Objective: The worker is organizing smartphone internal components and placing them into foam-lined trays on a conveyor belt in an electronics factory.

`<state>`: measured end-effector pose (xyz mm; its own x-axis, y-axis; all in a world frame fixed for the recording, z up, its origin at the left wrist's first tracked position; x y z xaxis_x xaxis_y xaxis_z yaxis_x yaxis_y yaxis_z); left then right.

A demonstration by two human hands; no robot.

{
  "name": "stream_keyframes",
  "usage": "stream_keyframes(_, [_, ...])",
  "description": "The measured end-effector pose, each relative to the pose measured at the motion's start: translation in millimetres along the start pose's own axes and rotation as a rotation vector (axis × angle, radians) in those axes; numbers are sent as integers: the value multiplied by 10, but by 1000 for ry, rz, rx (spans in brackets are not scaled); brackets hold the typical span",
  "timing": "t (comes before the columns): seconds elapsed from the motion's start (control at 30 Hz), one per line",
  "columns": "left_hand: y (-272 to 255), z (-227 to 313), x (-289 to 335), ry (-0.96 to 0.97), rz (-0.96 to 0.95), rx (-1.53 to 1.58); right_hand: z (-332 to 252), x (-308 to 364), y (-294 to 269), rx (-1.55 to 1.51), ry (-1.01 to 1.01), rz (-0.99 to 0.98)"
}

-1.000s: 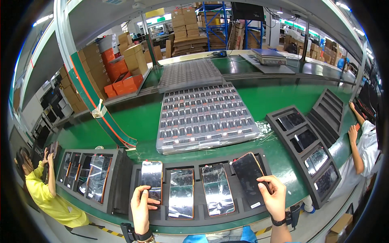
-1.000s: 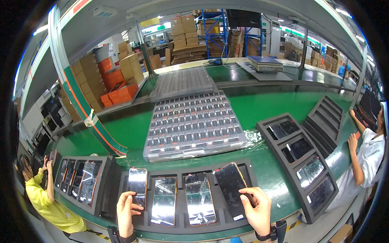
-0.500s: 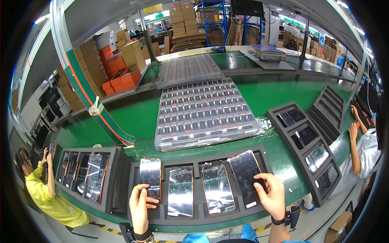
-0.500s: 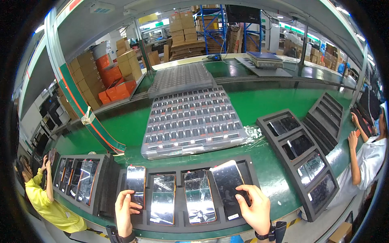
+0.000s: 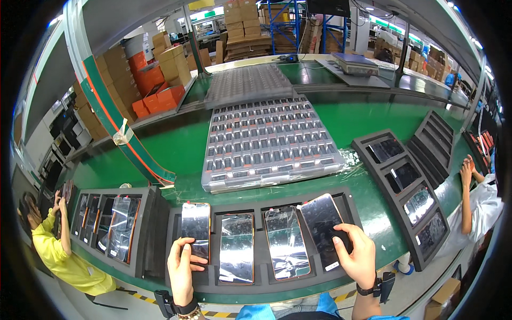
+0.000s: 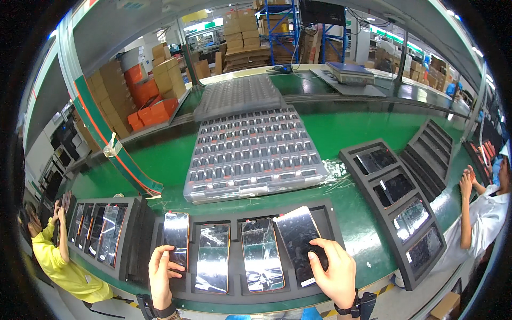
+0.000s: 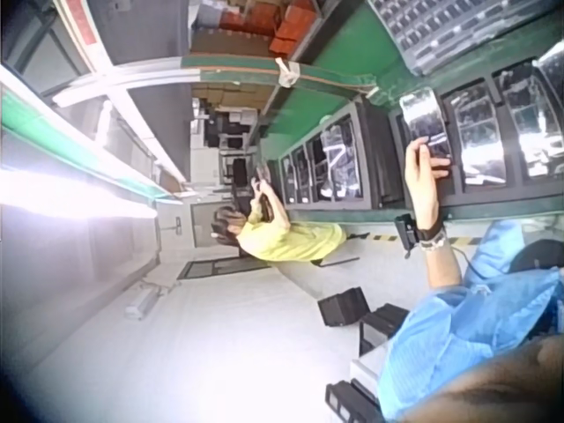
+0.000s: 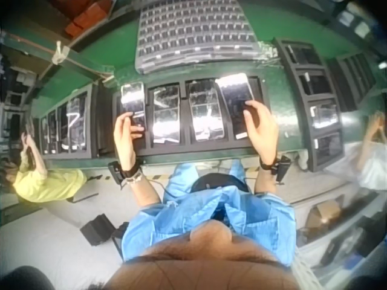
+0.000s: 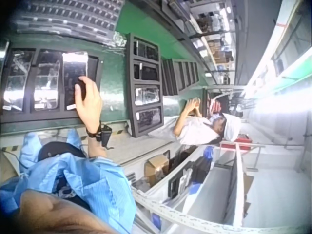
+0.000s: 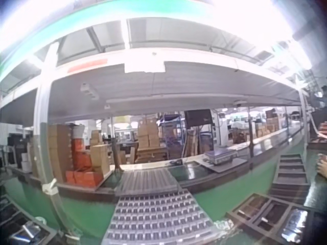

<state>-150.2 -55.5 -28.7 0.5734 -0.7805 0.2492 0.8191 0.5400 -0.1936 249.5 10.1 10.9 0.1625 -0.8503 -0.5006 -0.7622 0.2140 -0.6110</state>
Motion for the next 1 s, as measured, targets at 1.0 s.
stream_keyframes(1.0, [-22, -3, 6, 38, -2, 22, 233, 43, -46, 59, 91, 124])
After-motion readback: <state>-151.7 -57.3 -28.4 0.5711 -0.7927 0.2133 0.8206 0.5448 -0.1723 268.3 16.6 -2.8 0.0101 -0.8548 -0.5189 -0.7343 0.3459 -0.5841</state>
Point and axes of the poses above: each hand's wrist, its own x-axis away from the middle knuckle, its own y-axis out of the palm, z = x × y, the point moved 7 cm from there along -x, towards the middle knuckle, and after that the axes turned 12 degrees about -y, right-handed, at the moved point
